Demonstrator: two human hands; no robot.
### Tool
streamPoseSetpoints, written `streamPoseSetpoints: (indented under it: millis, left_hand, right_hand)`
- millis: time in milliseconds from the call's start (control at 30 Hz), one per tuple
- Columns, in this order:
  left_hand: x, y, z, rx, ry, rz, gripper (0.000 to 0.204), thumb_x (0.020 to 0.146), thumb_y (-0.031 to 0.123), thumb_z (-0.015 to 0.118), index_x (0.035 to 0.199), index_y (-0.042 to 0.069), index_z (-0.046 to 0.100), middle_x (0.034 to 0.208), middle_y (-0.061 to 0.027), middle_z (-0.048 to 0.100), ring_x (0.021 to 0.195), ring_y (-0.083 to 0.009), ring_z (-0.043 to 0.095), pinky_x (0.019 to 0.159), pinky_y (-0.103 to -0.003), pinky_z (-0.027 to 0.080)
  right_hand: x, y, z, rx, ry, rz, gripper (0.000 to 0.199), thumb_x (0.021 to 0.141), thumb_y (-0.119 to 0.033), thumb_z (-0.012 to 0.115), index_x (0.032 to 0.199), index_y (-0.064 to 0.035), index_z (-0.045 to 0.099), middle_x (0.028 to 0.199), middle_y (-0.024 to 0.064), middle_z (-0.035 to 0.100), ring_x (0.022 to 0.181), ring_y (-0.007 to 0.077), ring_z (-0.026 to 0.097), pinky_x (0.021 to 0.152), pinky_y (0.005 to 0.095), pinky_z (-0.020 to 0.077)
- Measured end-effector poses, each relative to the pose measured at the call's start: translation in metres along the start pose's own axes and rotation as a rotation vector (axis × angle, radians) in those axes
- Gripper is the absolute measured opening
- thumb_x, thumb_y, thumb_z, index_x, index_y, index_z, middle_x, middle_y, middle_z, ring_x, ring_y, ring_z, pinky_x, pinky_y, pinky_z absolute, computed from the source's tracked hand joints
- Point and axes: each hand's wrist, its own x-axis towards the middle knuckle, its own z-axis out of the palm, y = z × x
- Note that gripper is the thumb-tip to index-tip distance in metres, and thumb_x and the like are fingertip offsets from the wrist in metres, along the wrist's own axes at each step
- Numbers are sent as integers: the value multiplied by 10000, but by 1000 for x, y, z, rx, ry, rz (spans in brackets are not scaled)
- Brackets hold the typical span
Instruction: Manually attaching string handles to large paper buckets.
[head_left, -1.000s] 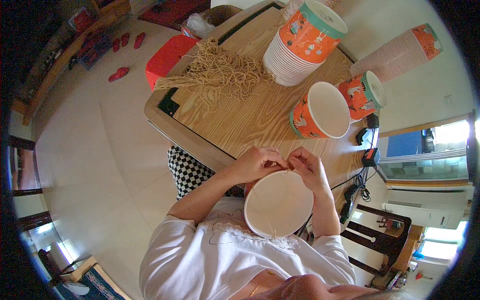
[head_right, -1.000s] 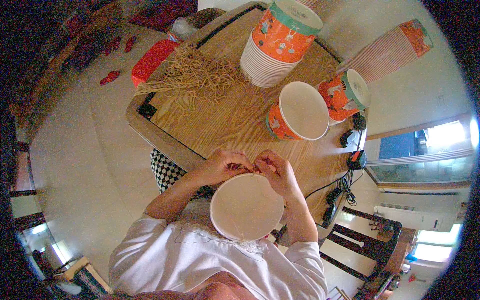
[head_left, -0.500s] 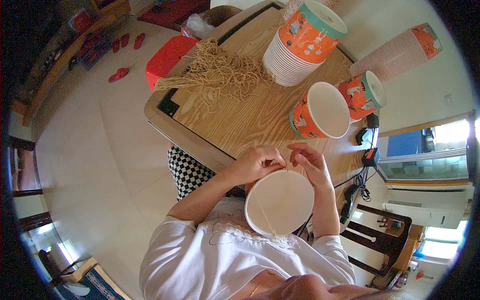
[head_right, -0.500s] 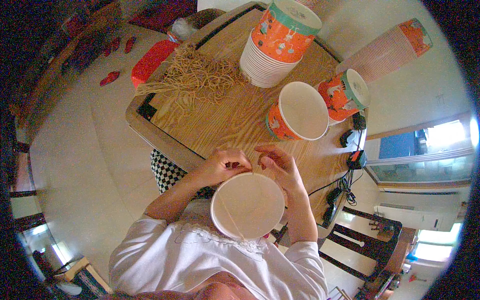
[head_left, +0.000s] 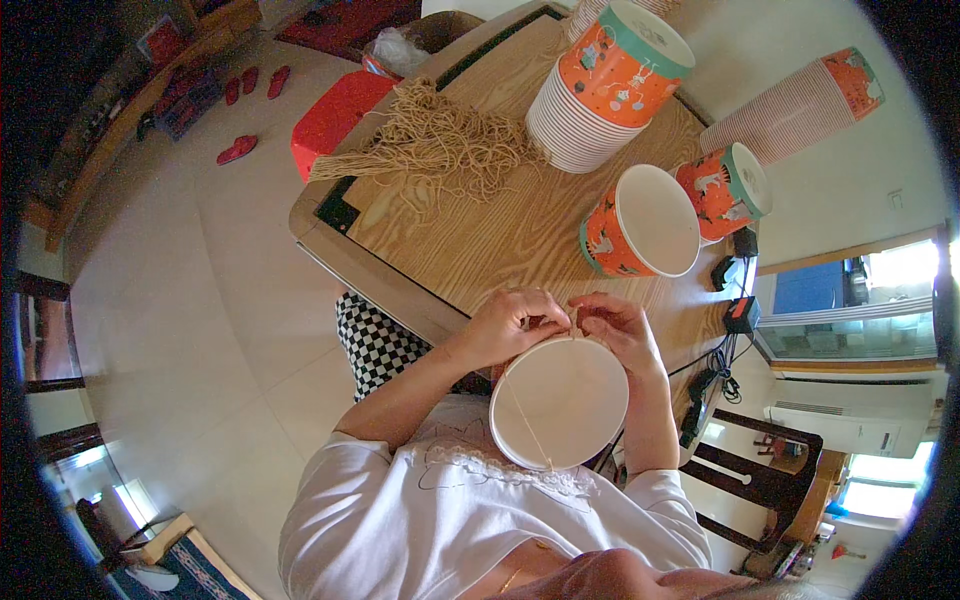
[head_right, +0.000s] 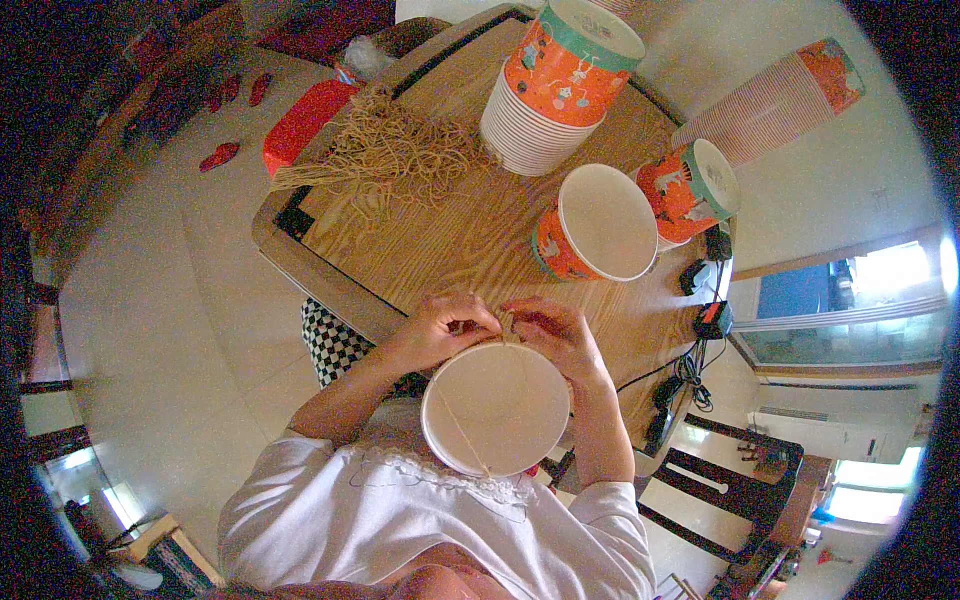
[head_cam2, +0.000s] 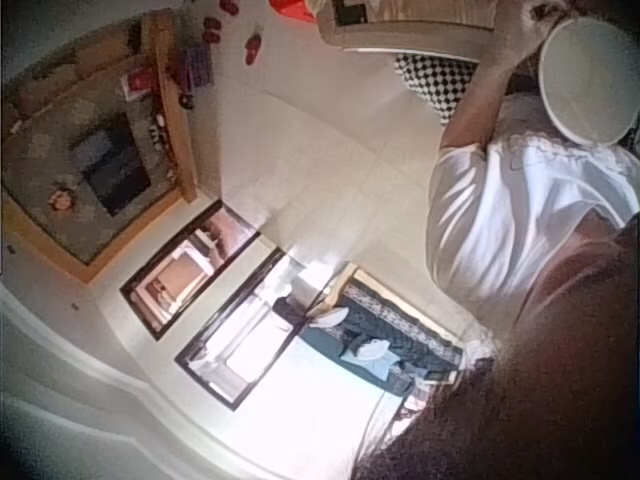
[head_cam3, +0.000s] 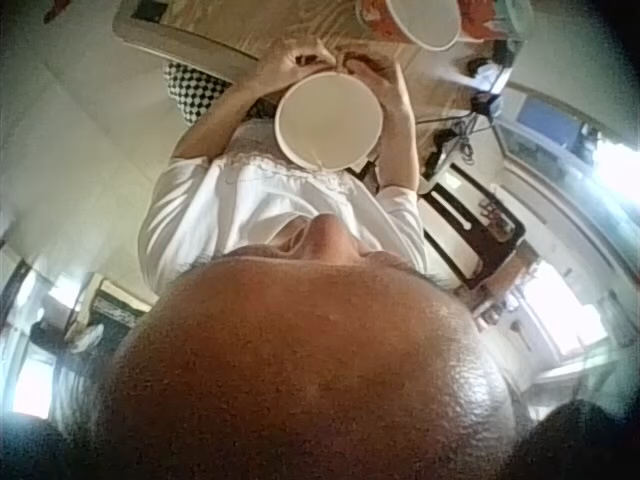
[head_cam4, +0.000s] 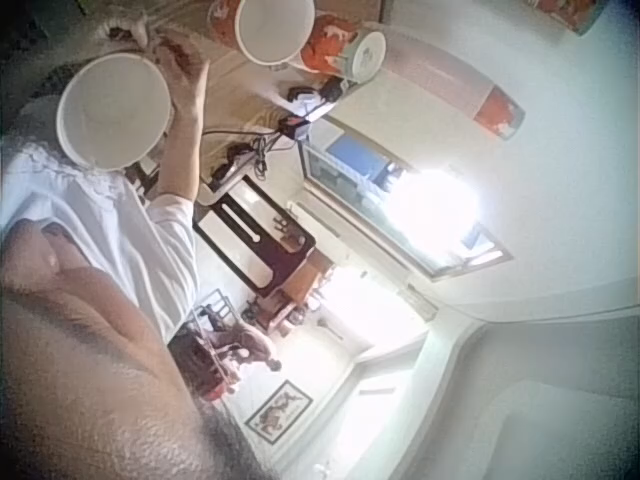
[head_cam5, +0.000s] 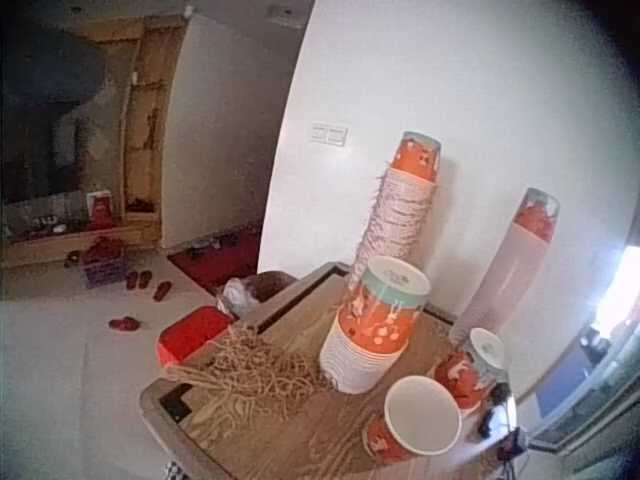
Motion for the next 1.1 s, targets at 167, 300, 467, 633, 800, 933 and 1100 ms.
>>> streamPoseSetpoints:
  millis: [167,300,467,633,800,933,1100]
  left_hand:
    - [1,1,-2,103,-29,50,97,736,73,664,829,60,639,775,-76,631,737,-212,612,654,-317,474]
    - [1,-3,-1,82,-48,24,93,743,90,660,830,66,642,778,-79,633,743,-218,612,649,-325,474]
    - [3,-3,-1,168,-70,76,109,739,114,649,843,84,647,803,-69,625,751,-225,608,643,-329,475]
    - [5,-6,-3,356,-145,124,107,751,157,626,843,107,645,805,-61,607,749,-238,602,642,-343,478]
    - [8,-1,-8,370,-193,115,90,757,164,623,827,110,640,801,-65,603,725,-233,593,640,-341,472]
    - [7,1,-10,164,-176,-14,89,768,153,627,827,86,634,764,-57,598,659,-201,576,592,-312,450]
    - [7,8,-12,52,-170,-71,116,788,165,639,835,60,624,731,-25,597,616,-112,548,536,-263,427]
  right_hand:
    - [0,-5,5,40,35,10,215,783,-43,618,993,6,611,820,10,587,755,75,536,678,203,419]
    - [6,-3,4,-146,38,-92,69,783,11,602,852,7,608,797,25,584,755,90,540,688,209,420]
    - [8,-6,5,-218,42,-63,22,788,24,596,778,6,601,777,30,586,745,94,538,683,214,421]
    - [5,-14,8,-579,98,-244,76,770,-91,640,795,-20,627,753,63,603,713,167,583,647,286,452]
    - [-2,-21,10,-731,103,-243,105,775,-110,625,806,-14,596,751,100,588,704,255,587,633,325,459]
    - [-8,-25,12,-815,82,-182,118,794,-112,601,817,-3,562,763,118,571,708,307,576,626,352,457]
    - [-15,-29,17,-731,71,-263,92,784,-85,618,792,-10,565,731,75,569,671,203,558,613,303,436]
